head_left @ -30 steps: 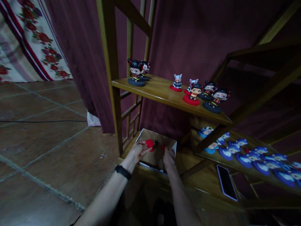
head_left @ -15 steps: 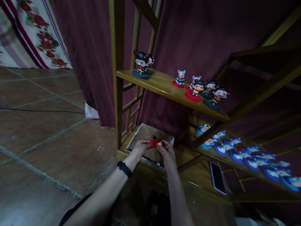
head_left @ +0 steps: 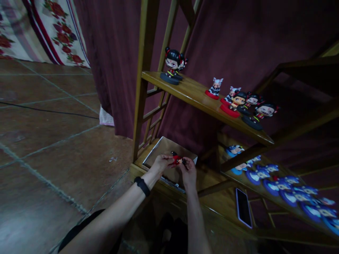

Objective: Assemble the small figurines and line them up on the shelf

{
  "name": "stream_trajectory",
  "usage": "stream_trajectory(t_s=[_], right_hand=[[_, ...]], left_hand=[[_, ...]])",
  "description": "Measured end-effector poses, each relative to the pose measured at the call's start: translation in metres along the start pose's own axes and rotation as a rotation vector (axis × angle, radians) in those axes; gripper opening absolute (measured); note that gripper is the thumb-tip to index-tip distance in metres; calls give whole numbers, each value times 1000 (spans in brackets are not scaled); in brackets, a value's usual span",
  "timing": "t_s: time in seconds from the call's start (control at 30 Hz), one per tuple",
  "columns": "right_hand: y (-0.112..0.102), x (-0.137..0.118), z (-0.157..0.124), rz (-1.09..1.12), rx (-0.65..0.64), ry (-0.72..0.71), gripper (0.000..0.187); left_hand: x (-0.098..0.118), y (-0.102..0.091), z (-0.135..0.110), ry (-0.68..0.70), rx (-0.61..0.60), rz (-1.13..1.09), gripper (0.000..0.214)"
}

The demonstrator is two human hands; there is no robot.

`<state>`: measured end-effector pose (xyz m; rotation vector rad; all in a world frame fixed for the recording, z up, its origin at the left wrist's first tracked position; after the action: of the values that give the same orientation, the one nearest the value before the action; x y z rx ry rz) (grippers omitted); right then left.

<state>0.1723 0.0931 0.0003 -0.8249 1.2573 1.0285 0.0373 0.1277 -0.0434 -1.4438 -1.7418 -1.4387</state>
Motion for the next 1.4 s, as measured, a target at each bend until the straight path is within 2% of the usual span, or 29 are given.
stream_trajectory(t_s=[0.33, 0.63, 0.97, 1.2, 1.4], right_hand=[[5, -10, -7, -143, -39, -92, 29], [7, -7, -3, -156, -66, -70, 27], [13, -9, -8, -199, -149, -55, 25], [16, -15, -12, -314, -184, -83, 24], [16, -10, -9, -166, -131, -68, 33]], left_hand=[[1, -3, 2, 46, 7, 33, 22], [8, -1, 2, 107, -15, 129, 17], [-5, -11, 1, -40, 23, 115, 20], [-6, -8, -1, -37, -3, 145, 16], [-10, -5, 0, -69, 23, 78, 18]])
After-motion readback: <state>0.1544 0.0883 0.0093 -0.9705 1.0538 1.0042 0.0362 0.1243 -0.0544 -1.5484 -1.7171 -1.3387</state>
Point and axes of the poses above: each hand's wrist, its own z-axis towards the middle knuckle, its own y-axis out of the palm, x = y × z, the point moved 10 cm from there along z, towards the middle knuckle, and after that the axes turned 9 degrees about z, right-handed, at the moved point
